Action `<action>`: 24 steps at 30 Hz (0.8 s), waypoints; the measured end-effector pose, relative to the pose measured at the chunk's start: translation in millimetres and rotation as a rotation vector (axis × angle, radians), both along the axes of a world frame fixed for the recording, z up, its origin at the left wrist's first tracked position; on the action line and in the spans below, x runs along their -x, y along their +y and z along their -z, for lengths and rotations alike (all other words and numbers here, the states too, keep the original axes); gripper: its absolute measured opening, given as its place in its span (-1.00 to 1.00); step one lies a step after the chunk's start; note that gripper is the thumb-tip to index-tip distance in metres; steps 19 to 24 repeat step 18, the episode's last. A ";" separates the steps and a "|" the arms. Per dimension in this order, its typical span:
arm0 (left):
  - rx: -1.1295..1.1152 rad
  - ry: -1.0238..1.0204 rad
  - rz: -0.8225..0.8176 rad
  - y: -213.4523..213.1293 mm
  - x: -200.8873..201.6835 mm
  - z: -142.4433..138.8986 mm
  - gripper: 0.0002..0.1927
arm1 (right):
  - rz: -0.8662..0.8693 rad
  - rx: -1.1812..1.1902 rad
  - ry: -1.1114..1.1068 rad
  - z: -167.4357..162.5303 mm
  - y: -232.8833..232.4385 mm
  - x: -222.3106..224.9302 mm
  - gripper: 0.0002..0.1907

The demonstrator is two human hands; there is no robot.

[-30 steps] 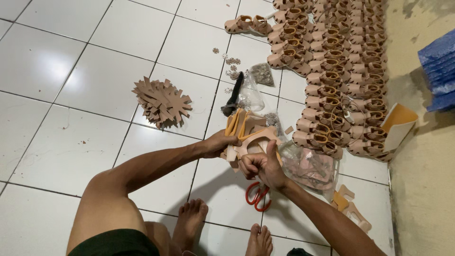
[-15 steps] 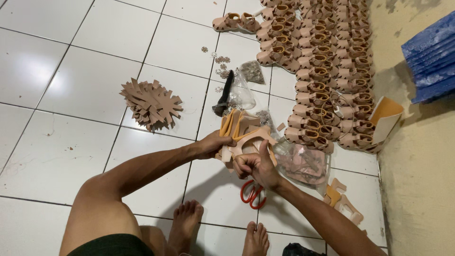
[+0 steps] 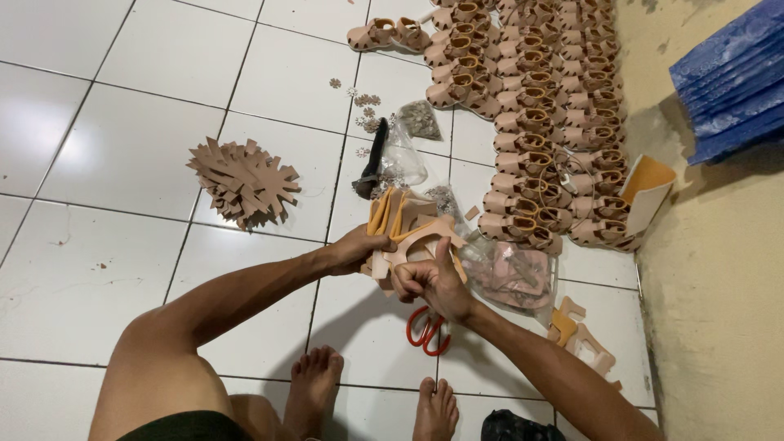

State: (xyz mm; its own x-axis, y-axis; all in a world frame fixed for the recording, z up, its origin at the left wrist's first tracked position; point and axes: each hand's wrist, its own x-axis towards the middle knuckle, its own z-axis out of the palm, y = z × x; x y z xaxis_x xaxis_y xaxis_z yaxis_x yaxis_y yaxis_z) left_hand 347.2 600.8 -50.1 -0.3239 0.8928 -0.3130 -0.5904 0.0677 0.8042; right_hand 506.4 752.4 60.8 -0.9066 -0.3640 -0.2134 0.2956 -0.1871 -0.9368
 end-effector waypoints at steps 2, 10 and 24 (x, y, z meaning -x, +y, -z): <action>-0.001 -0.003 0.003 0.8 -0.3 0.4 -0.61 | 0.007 0.005 0.006 0.8 -0.6 1.2 -0.07; 0.007 -0.013 -0.021 0.4 -0.6 6.5 -0.62 | -0.022 -0.007 0.017 2.3 -0.3 1.3 -0.09; 0.022 -0.002 0.003 0.1 -1.7 -1.0 -0.60 | -0.019 -0.019 0.022 -2.4 -2.1 2.2 -0.10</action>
